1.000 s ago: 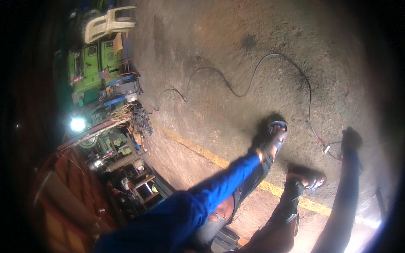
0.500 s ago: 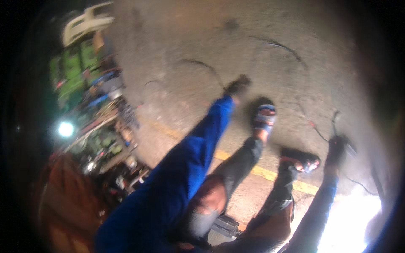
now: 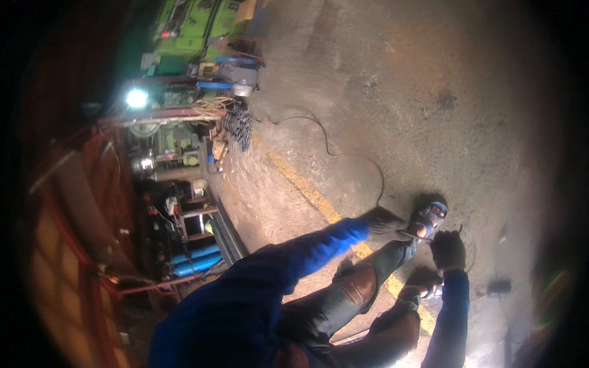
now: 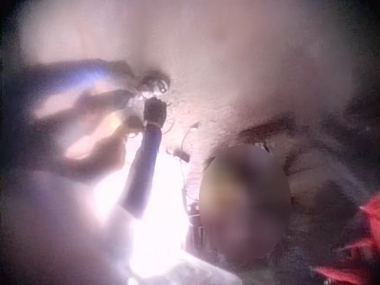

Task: The person walks through a workshop, picks up a metal rod, and uses a bench grinder to sharpen its tip, creating sparks. They repeat this process with several other metal rods, placing the finished ones into a bucket.

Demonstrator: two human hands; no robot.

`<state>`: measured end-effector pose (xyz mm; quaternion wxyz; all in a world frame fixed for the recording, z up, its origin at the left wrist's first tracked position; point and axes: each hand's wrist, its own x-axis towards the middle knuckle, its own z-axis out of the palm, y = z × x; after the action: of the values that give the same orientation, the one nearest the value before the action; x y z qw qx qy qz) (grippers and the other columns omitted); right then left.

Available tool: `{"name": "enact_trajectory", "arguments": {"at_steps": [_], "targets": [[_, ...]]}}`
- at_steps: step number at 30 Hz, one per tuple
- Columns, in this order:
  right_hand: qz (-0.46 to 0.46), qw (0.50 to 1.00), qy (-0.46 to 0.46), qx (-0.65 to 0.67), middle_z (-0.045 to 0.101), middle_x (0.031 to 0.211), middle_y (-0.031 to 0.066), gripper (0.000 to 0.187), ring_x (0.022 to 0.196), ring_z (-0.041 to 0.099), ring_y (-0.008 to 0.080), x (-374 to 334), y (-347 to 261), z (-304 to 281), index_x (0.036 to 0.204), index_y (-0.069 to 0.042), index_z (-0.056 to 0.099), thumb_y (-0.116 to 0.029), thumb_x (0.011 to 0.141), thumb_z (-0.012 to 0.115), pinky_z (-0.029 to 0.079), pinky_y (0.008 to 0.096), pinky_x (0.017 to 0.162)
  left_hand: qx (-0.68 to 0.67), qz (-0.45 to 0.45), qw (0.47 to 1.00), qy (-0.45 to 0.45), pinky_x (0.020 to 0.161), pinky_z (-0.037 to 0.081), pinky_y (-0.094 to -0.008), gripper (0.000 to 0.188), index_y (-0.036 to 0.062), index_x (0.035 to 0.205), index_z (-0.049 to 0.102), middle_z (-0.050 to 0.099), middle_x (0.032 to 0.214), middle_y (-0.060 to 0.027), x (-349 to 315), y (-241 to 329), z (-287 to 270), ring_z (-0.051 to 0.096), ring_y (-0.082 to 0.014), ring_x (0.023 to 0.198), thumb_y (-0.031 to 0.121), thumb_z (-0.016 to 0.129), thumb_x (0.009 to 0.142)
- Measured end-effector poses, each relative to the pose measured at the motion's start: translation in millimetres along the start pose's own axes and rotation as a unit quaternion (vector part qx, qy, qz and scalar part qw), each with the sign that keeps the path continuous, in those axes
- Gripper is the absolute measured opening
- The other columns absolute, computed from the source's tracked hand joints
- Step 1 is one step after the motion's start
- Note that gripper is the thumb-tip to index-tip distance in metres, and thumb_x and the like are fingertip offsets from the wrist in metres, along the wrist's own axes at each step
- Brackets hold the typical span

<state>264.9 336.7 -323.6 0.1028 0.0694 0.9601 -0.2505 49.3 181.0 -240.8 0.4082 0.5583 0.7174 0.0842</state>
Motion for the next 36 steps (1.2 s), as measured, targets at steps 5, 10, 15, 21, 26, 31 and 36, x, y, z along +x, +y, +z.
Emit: {"name": "enact_trajectory", "arguments": {"at_steps": [5, 10, 15, 21, 26, 31, 36], "targets": [[0.045, 0.993, -0.099, -0.047, 0.062, 0.08, 0.0117, 0.027, 0.081, 0.06, 0.0279, -60.3, -13.3, 3.2, 0.08, -0.008, 0.063, -0.033, 0.085, 0.057, 0.046, 0.0407, 0.075, 0.159, -0.13, 0.978, -0.049, 0.065, 0.048, -0.0429, 0.043, 0.0125, 0.073, 0.065, 0.063, 0.07, -0.013, -128.0, -64.3, -34.5, 0.062, -0.033, 0.069, 0.052, 0.052, 0.085], [0.085, 0.985, -0.114, -0.099, 0.061, 0.08, 0.0098, 0.026, 0.08, 0.06, 0.0266, -96.6, -54.0, -15.7, 0.079, -0.012, 0.067, -0.035, 0.086, 0.056, 0.045, 0.0388, 0.072, 0.304, -0.224, 0.925, -0.038, 0.066, 0.047, -0.0439, 0.049, 0.0128, 0.068, 0.066, 0.062, 0.065, -0.0087, -318.2, -112.2, -33.0, 0.063, -0.0287, 0.067, 0.055, 0.049, 0.084], [-0.012, 0.961, -0.166, -0.219, 0.061, 0.078, 0.0055, 0.016, 0.078, 0.061, 0.0218, -122.8, -101.7, 2.4, 0.075, -0.014, 0.068, -0.026, 0.079, 0.059, 0.044, 0.0394, 0.07, 0.305, -0.288, 0.907, 0.037, 0.069, 0.047, -0.0427, 0.042, 0.013, 0.068, 0.064, 0.061, 0.07, -0.0069, -455.7, -124.1, -15.5, 0.061, -0.0272, 0.073, 0.05, 0.054, 0.083], [0.14, 0.977, -0.079, -0.138, 0.062, 0.081, 0.0129, 0.025, 0.081, 0.059, 0.0312, -166.3, -129.6, 74.8, 0.082, -0.009, 0.067, -0.032, 0.083, 0.058, 0.044, 0.0433, 0.074, 0.274, -0.385, 0.882, 0.008, 0.069, 0.048, -0.0422, 0.031, 0.0132, 0.078, 0.064, 0.061, 0.075, -0.0075, -581.1, -175.6, 57.2, 0.061, -0.0274, 0.076, 0.045, 0.061, 0.08], [0.119, 0.949, -0.088, -0.279, 0.06, 0.084, 0.0144, 0.029, 0.091, 0.056, 0.0285, -186.1, -184.1, 83.6, 0.081, -0.005, 0.061, -0.033, 0.085, 0.055, 0.03, 0.0439, 0.105, 0.266, -0.367, 0.889, 0.065, 0.066, 0.046, -0.0428, 0.022, 0.0142, 0.077, 0.063, 0.06, 0.07, -0.0069, -708.1, -258.2, 158.6, 0.061, -0.0267, 0.073, 0.037, 0.063, 0.078], [0.109, 0.957, -0.098, -0.25, 0.06, 0.081, 0.0115, 0.025, 0.095, 0.054, 0.0269, -199.0, -250.4, 156.0, 0.08, -0.006, 0.062, -0.03, 0.084, 0.058, 0.027, 0.0439, 0.109, 0.288, -0.389, 0.875, -0.015, 0.089, 0.034, -0.0492, 0.029, 0.0161, 0.095, 0.059, 0.059, 0.089, -0.0089, -766.6, -260.6, 221.4, 0.054, -0.028, 0.093, 0.039, 0.065, 0.078], [0.134, 0.974, 0.032, -0.178, 0.064, 0.091, 0.0162, 0.017, 0.096, 0.059, 0.0313, -169.5, -344.0, 223.3, 0.086, -0.006, 0.067, -0.016, 0.08, 0.055, 0.043, 0.0425, 0.094, 0.171, -0.499, 0.83, -0.181, 0.109, 0.011, -0.0608, 0.098, 0.0184, 0.146, 0.026, 0.031, 0.147, -0.0169, -773.4, -261.0, 290.5, 0.022, -0.0369, 0.138, 0.062, 0.067, 0.068]]}}
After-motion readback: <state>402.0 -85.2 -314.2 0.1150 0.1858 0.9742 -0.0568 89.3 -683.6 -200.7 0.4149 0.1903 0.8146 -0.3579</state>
